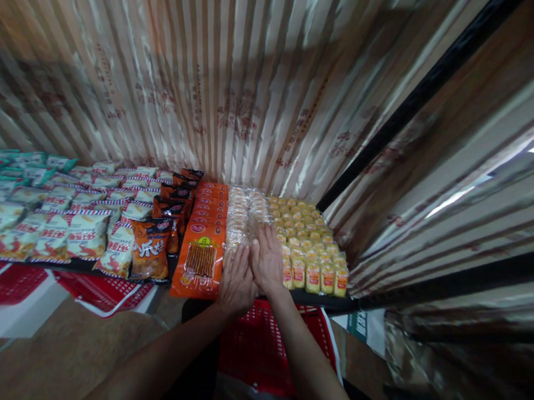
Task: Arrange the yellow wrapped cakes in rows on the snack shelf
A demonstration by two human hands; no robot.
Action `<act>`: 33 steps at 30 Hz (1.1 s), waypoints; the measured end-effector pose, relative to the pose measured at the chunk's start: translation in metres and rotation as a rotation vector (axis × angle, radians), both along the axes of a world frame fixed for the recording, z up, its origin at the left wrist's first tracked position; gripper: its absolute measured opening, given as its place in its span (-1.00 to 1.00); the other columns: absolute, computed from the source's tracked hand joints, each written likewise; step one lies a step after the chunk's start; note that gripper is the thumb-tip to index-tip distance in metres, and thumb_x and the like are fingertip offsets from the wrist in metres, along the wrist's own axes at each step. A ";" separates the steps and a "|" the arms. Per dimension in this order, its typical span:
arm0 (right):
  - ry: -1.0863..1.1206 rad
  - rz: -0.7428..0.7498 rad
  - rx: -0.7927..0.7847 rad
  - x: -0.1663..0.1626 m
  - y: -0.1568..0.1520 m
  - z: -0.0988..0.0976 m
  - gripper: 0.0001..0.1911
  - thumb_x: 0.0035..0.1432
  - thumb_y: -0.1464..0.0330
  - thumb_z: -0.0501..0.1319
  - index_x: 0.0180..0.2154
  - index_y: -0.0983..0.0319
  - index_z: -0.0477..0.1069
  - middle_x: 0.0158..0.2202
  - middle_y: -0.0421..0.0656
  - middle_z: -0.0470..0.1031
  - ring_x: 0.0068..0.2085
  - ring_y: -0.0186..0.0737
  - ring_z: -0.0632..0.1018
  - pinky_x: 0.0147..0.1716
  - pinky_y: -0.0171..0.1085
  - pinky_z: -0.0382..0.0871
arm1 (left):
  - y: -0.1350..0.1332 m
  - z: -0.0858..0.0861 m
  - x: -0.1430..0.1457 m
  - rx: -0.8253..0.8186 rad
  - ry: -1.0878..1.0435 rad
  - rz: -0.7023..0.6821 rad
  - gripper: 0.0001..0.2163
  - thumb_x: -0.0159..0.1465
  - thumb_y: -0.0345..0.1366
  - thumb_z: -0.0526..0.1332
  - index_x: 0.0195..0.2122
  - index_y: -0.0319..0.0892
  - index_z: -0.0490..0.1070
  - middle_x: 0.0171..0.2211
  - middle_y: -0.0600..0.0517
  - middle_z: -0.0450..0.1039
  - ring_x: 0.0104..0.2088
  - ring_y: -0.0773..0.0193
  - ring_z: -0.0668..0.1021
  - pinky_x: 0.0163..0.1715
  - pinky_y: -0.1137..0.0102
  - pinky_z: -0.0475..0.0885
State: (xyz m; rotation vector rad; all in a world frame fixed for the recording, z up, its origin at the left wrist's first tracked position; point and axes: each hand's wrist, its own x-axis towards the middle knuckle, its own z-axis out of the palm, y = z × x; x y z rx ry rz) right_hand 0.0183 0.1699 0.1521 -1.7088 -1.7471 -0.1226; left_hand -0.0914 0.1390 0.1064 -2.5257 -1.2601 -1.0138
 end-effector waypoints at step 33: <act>0.206 -0.468 0.029 0.074 -0.102 -0.083 -0.40 0.30 0.20 -0.25 0.24 0.42 0.00 0.31 0.15 -0.08 0.32 -0.02 -0.06 0.19 0.11 -0.02 | -0.042 -0.028 0.058 -0.030 0.226 -0.275 -0.57 0.28 -0.27 0.01 0.15 -0.30 0.19 0.26 -0.22 0.04 0.30 0.03 0.00 0.23 0.04 -0.02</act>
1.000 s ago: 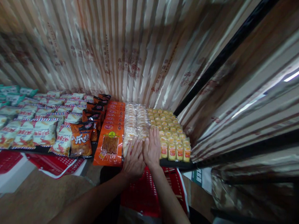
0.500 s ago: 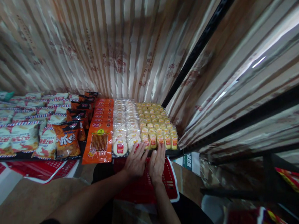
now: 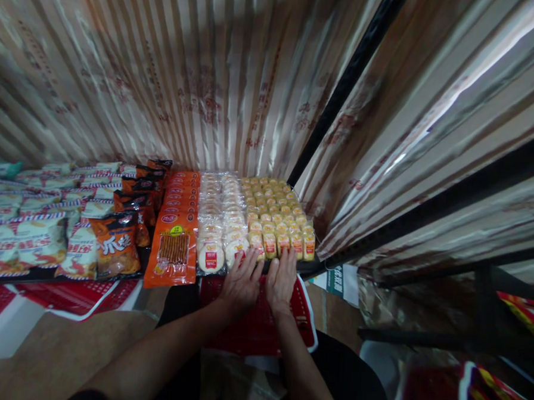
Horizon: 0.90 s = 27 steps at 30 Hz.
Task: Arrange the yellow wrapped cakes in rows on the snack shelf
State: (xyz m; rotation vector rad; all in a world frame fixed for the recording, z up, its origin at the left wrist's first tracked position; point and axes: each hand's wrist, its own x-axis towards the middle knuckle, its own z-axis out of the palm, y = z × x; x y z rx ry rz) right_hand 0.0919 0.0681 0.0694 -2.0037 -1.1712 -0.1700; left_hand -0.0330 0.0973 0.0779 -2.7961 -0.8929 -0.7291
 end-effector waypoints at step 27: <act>0.026 0.331 0.025 -0.048 -0.013 0.019 -0.41 0.30 0.19 -0.25 0.28 0.32 -0.10 0.34 0.01 -0.21 0.34 -0.08 -0.20 0.22 0.13 -0.13 | -0.024 0.022 -0.031 0.015 0.070 0.176 -0.55 0.31 -0.28 -0.03 0.21 -0.30 0.11 0.27 -0.20 0.03 0.29 0.06 0.05 0.23 0.05 -0.07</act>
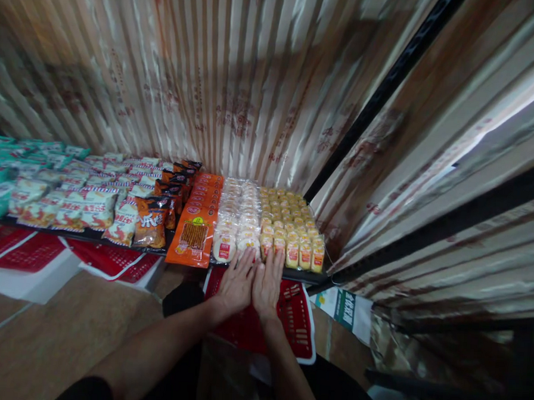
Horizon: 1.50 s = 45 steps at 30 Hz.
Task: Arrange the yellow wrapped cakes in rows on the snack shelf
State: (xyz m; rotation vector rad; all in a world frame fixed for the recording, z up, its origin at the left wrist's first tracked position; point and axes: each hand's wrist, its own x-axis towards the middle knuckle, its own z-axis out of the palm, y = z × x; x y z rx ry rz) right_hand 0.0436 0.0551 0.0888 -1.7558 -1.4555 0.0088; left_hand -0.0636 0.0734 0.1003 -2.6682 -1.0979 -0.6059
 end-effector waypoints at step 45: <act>-0.001 0.196 0.064 -0.297 0.094 0.035 -0.44 0.30 0.22 -0.21 0.24 0.35 0.02 0.27 0.07 0.06 0.30 -0.10 0.04 0.20 0.10 0.04 | 0.100 0.030 -0.297 -0.051 -0.157 0.149 -0.49 0.32 -0.25 -0.06 0.29 -0.14 -0.11 0.33 -0.09 -0.18 0.31 0.09 -0.10 0.25 0.05 -0.07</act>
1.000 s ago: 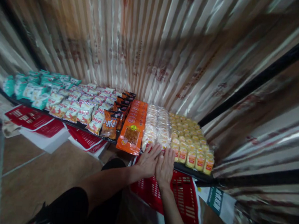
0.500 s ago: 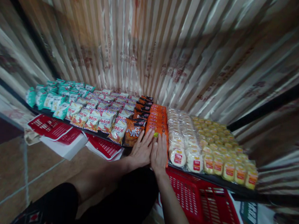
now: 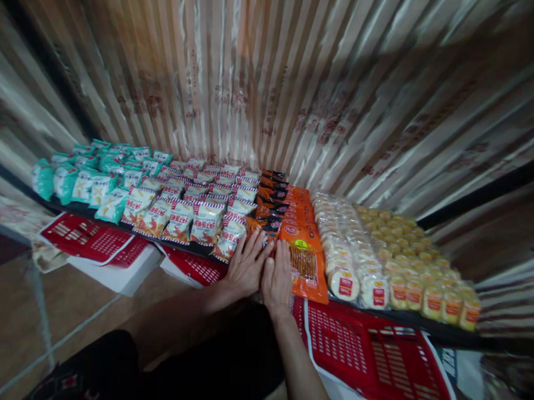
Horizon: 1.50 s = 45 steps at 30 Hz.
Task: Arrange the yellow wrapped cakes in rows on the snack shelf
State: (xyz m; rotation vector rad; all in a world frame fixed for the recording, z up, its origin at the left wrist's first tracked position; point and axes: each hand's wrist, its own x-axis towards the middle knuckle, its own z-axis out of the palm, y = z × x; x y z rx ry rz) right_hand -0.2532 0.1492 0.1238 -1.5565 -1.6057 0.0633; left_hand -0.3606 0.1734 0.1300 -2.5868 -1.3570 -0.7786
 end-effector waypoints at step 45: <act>0.321 -0.307 -0.189 -0.122 0.007 -0.025 -0.33 0.19 0.02 -0.16 -0.01 0.40 0.36 -0.02 0.15 0.44 -0.01 -0.02 0.46 0.00 -0.04 0.29 | 0.018 -0.017 -0.106 -0.403 -0.307 -0.145 -0.58 0.24 -0.45 -0.04 0.13 -0.42 0.16 0.23 -0.31 0.08 0.25 0.08 0.15 0.19 0.13 0.22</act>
